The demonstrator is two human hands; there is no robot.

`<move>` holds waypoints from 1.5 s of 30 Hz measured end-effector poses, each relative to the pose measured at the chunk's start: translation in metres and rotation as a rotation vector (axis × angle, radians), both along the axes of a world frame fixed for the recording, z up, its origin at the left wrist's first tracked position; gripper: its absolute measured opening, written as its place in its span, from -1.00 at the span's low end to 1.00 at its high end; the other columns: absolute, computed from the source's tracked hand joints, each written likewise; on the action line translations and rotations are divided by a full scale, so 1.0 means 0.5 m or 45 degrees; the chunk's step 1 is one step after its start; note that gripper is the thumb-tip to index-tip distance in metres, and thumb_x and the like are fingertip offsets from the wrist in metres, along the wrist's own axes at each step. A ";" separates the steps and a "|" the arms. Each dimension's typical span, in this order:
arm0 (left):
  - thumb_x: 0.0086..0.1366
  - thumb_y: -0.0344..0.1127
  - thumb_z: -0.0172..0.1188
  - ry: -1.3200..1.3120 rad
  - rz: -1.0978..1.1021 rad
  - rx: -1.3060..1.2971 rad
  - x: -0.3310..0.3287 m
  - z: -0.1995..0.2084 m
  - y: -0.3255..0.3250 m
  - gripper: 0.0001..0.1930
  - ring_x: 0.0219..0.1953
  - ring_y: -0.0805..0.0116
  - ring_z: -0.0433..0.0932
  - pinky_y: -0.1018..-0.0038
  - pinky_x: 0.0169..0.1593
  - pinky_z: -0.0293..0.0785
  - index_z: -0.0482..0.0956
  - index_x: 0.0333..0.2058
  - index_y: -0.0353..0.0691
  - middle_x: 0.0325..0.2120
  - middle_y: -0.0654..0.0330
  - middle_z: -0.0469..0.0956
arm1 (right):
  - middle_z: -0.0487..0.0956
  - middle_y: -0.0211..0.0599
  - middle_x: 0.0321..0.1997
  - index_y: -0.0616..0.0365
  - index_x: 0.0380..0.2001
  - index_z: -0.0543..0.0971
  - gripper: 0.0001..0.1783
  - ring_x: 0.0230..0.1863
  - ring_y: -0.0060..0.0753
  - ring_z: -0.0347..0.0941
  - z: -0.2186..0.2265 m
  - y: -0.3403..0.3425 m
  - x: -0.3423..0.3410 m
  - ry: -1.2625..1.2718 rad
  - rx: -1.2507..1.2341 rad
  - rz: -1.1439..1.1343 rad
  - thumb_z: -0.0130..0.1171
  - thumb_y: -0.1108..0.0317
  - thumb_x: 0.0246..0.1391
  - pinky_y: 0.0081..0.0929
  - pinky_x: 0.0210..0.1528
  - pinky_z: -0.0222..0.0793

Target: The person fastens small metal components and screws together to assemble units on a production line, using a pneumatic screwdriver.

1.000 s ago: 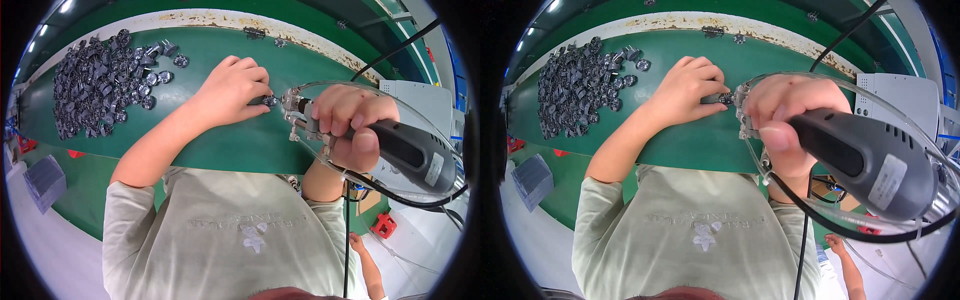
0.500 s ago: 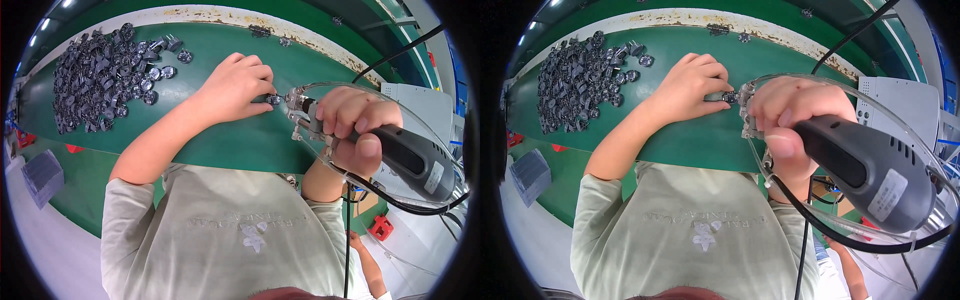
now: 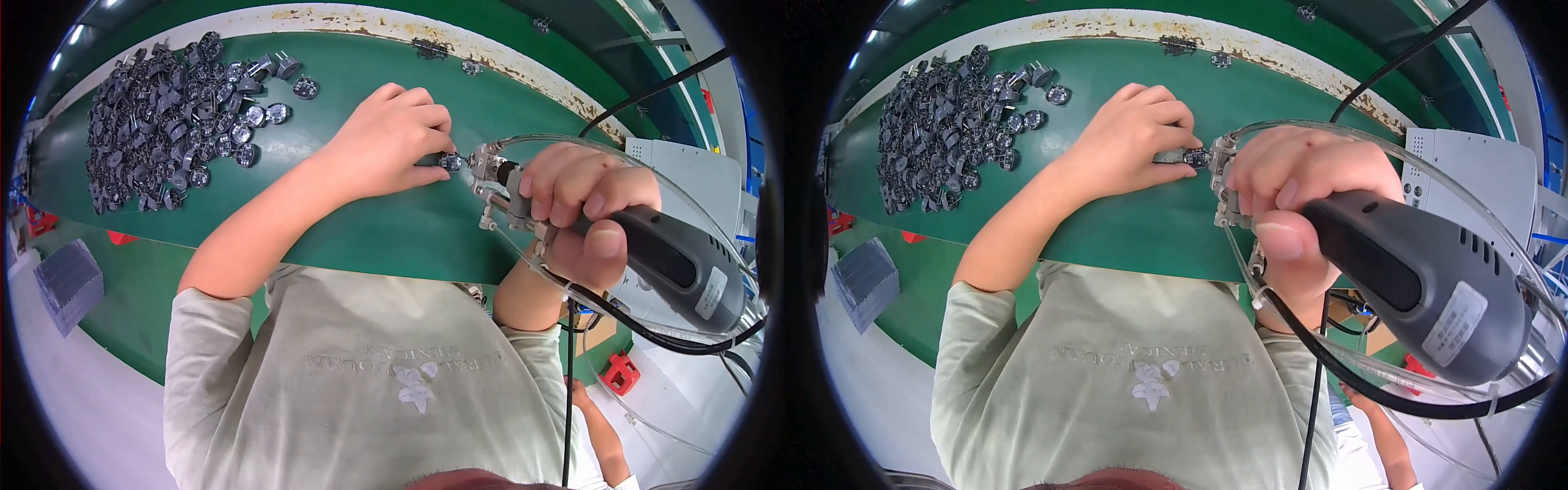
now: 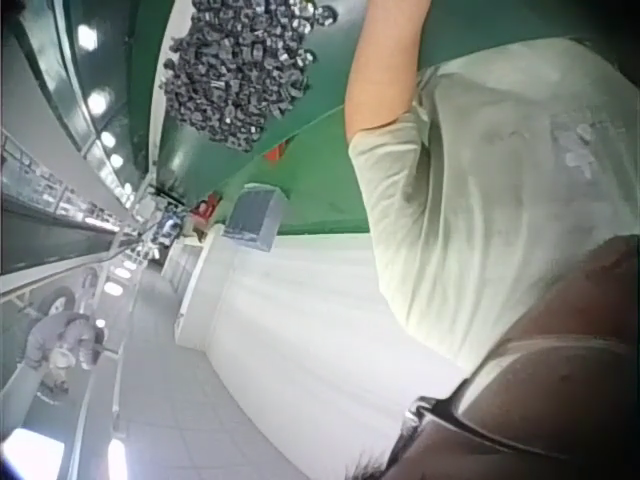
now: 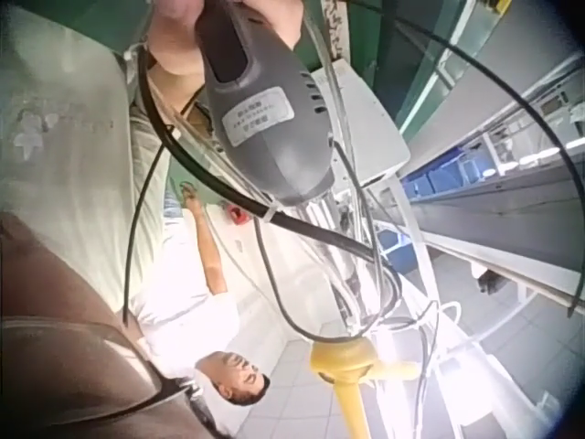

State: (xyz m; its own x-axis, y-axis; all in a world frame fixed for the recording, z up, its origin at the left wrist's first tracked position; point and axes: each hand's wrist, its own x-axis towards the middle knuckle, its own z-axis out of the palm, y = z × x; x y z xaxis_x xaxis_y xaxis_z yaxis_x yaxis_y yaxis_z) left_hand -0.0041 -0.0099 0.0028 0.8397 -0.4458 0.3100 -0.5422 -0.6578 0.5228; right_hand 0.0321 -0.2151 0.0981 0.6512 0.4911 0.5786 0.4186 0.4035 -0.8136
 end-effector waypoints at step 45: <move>-0.03 -0.27 0.42 -0.030 -0.059 -0.060 0.003 0.004 0.001 -0.76 -0.12 0.31 0.48 0.34 -0.01 0.34 0.70 -0.32 -0.12 -0.30 0.35 0.52 | 0.50 -0.29 -0.60 0.16 -0.40 0.43 -0.67 -0.60 -0.33 0.44 0.020 0.009 -0.012 -0.049 -0.139 0.161 0.42 0.56 -0.19 -0.40 -0.48 0.42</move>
